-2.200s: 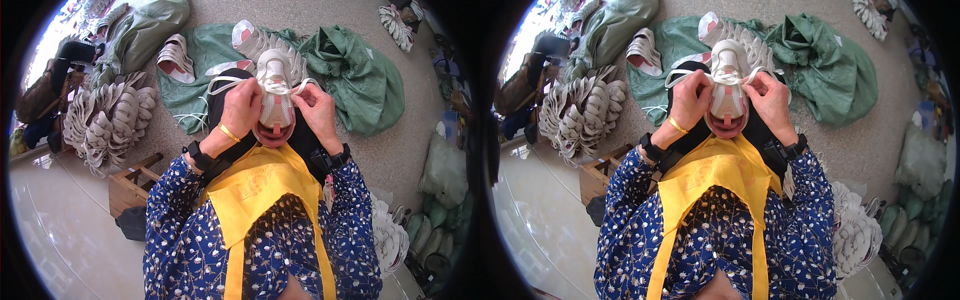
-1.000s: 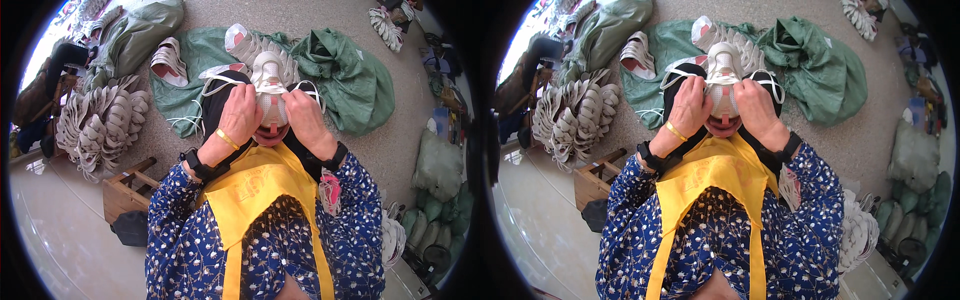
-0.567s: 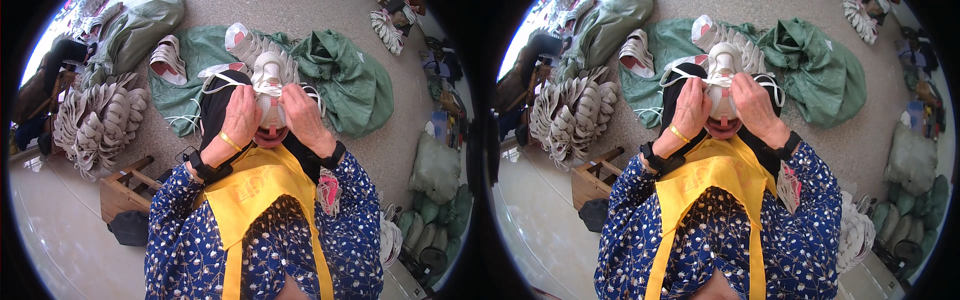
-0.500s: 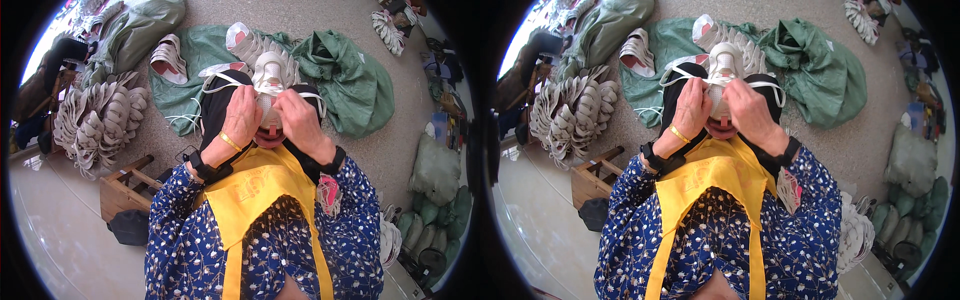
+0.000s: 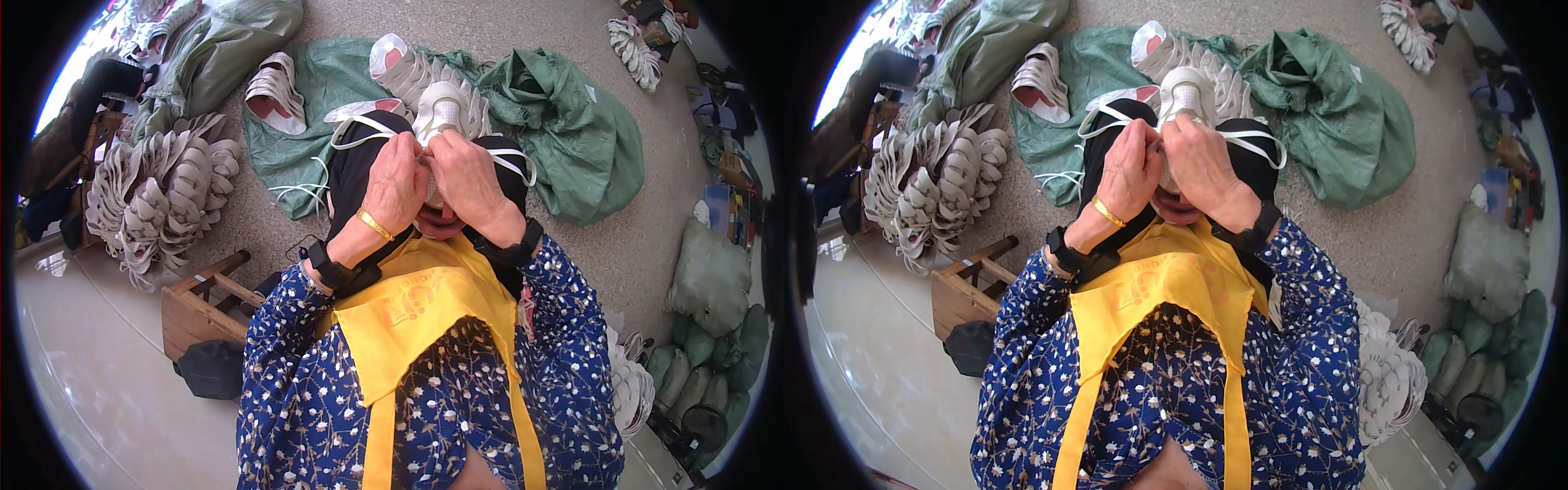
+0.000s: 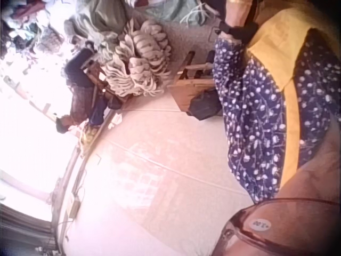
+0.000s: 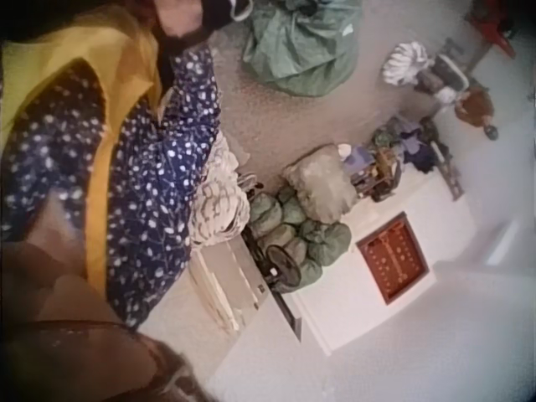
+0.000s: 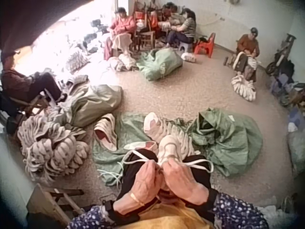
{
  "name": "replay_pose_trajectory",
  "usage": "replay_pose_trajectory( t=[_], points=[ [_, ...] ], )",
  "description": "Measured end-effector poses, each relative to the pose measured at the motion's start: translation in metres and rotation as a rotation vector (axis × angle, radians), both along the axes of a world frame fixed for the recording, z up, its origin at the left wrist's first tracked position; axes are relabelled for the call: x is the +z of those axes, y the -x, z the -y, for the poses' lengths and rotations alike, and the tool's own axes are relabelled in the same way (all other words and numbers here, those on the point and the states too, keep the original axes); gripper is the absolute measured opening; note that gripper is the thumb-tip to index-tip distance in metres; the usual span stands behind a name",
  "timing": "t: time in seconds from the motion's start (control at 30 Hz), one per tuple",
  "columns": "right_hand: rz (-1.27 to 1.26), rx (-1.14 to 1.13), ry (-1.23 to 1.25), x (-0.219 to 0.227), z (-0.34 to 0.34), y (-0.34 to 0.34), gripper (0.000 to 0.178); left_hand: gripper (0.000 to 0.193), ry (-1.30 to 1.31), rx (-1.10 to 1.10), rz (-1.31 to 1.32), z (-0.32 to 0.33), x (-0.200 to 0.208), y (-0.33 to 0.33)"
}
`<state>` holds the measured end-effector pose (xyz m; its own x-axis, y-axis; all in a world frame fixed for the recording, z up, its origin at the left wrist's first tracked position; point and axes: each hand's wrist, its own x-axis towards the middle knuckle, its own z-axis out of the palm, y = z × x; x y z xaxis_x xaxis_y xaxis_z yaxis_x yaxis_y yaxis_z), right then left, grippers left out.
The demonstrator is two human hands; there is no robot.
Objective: The person sits on the floor and laces a white sneaker held on their lap. They thread the white shoelaces through the eyelets, pull them tight, and tie a knot.
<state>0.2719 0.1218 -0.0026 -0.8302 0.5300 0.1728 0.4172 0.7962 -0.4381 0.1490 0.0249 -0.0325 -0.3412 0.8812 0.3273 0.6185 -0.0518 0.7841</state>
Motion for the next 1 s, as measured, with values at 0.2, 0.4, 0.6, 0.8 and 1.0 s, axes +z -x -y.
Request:
replay_pose_trajectory(
  t=[0.2, 0.4, 0.6, 0.8, 1.0],
  points=[
    [-0.098, -0.015, 0.347, 0.052, -0.023, -0.04, 0.014, 0.019, 0.001, 0.003, 0.051, 0.002, 0.005, 0.006],
    [-0.283, -0.239, 0.825, 0.034, -0.029, -0.086, 0.012, 0.013, -0.054, -0.042, 0.032, -0.005, 0.013, 0.006],
    [-0.36, -0.04, 0.792, 0.037, -0.035, -0.043, 0.011, 0.015, 0.053, -0.362, 0.289, -0.038, 0.028, 0.018],
    [-0.321, -0.022, 0.9, 0.038, -0.038, -0.052, 0.012, 0.009, 0.22, -0.614, 0.35, -0.056, 0.02, 0.023],
    [-0.547, -0.008, 1.038, 0.018, -0.043, -0.063, 0.012, 0.008, 0.239, -0.534, 0.322, -0.055, 0.018, 0.017]
  ],
)
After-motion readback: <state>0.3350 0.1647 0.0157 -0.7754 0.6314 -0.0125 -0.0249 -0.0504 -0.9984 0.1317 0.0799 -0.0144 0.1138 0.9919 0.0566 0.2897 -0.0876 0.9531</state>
